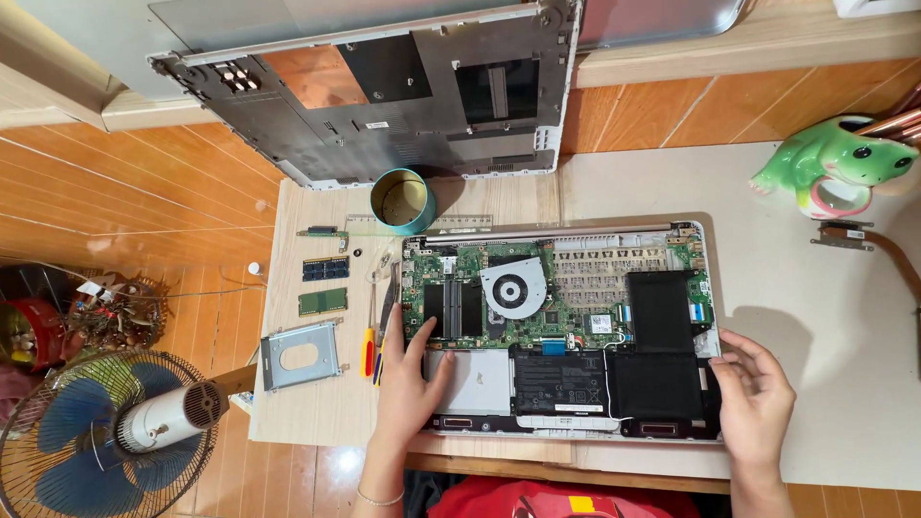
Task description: The recorder is disassembling and working on the internal components of a laptop, including removing the heat sink and fan.
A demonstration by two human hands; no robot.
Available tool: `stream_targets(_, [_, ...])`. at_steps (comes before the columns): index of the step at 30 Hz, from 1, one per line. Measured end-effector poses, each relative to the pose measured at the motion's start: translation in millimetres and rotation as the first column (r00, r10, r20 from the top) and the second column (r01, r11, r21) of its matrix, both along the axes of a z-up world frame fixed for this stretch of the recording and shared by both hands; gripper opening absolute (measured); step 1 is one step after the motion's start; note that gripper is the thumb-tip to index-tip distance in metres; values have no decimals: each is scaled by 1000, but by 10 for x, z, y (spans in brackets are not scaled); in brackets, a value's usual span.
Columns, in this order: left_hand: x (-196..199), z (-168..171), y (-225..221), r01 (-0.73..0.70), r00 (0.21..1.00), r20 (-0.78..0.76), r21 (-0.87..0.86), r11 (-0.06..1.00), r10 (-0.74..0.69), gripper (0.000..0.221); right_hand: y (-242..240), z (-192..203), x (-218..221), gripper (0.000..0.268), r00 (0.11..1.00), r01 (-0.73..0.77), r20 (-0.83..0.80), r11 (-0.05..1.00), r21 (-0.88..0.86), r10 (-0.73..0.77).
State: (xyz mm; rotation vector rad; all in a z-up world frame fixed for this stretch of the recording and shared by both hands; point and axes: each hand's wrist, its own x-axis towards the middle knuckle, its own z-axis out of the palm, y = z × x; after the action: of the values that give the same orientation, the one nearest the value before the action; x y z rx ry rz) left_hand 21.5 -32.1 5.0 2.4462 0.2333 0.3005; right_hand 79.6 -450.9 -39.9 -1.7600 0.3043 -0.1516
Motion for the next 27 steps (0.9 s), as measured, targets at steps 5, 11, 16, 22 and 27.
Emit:
stream_targets(5, [-22, 125, 51, -42, 999, 16, -21, 999, 42, 49, -22, 3, 29, 26, 997, -42, 64, 997, 61, 38])
stream_targets(11, [-137, 174, 235, -164, 982, 99, 50, 985, 159, 30, -66, 2, 33, 22, 997, -68, 41, 996, 58, 65])
stream_targets(16, [-175, 173, 245, -205, 978, 67, 108, 973, 199, 24, -82, -20, 19, 20, 994, -85, 65, 996, 37, 83])
stream_targets(22, [-187, 175, 254, -226, 974, 62, 129, 966, 219, 23, -39, 9, 20, 19, 996, -68, 65, 998, 17, 67])
stream_targets(27, [-213, 258, 260, -248, 969, 68, 221, 943, 239, 19, -43, -43, 19, 19, 994, -68, 92, 998, 16, 67])
